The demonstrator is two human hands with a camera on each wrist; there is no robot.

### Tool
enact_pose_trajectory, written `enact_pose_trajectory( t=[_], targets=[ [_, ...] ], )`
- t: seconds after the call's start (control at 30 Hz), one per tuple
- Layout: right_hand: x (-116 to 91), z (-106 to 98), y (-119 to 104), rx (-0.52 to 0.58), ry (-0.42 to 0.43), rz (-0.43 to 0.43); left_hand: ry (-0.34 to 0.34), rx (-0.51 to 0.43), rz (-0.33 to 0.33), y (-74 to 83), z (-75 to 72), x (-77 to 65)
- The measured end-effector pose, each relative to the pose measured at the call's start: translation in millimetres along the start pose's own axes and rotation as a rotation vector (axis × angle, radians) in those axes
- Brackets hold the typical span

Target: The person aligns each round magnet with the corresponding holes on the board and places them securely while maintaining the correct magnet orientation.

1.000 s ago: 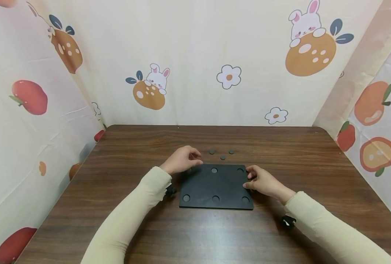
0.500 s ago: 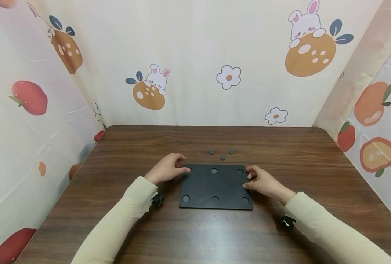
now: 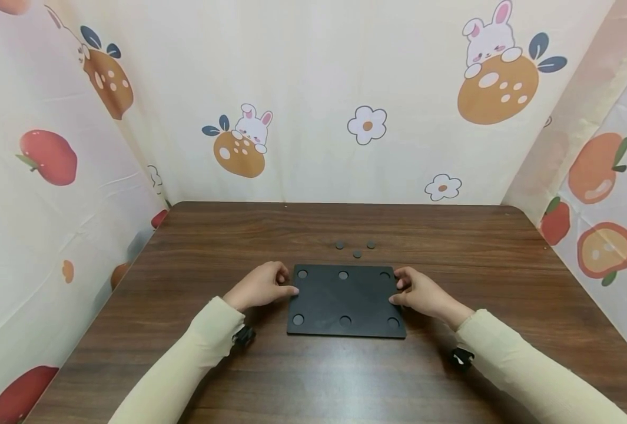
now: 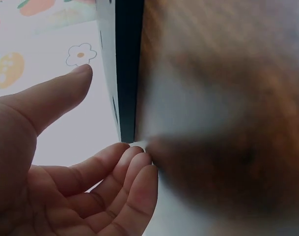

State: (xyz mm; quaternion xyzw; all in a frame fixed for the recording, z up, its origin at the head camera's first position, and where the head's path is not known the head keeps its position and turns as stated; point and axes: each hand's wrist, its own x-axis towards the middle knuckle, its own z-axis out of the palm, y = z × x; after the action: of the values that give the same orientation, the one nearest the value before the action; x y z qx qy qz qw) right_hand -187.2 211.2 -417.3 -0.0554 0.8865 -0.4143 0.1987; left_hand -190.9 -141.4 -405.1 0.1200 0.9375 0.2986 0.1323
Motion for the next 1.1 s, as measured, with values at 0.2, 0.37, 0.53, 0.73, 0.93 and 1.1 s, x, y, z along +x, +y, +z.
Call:
enact_pose_trajectory(
  t=[0.2,0.37,0.53,0.73,0.93,1.1],
  targets=[
    [0.4,-0.1,0.5,-0.004,0.000,-0.001,-0.010,0.001,0.005,-0.9,2.9,-5.0],
    [0.4,-0.1,0.5,-0.001,-0.001,-0.003,-0.019,0.001,0.029,-2.9,5.8,-5.0],
    [0.0,-0.1,0.3,0.001,-0.004,-0.005,-0.033,-0.001,0.044,-3.6,7.9,-4.0],
    [0.0,-0.1,0.3,-0.005,-0.004,-0.007,-0.054,-0.007,0.054,-2.1,8.6,-3.3],
    [0.0,-0.3,-0.1,-0.008,-0.006,-0.011,-0.061,0.000,0.058,0.3,8.8,-3.3],
    [0.2,-0.3,-0.4,-0.007,-0.007,-0.013,-0.065,0.008,0.059,1.1,9.4,-2.7]
  ],
)
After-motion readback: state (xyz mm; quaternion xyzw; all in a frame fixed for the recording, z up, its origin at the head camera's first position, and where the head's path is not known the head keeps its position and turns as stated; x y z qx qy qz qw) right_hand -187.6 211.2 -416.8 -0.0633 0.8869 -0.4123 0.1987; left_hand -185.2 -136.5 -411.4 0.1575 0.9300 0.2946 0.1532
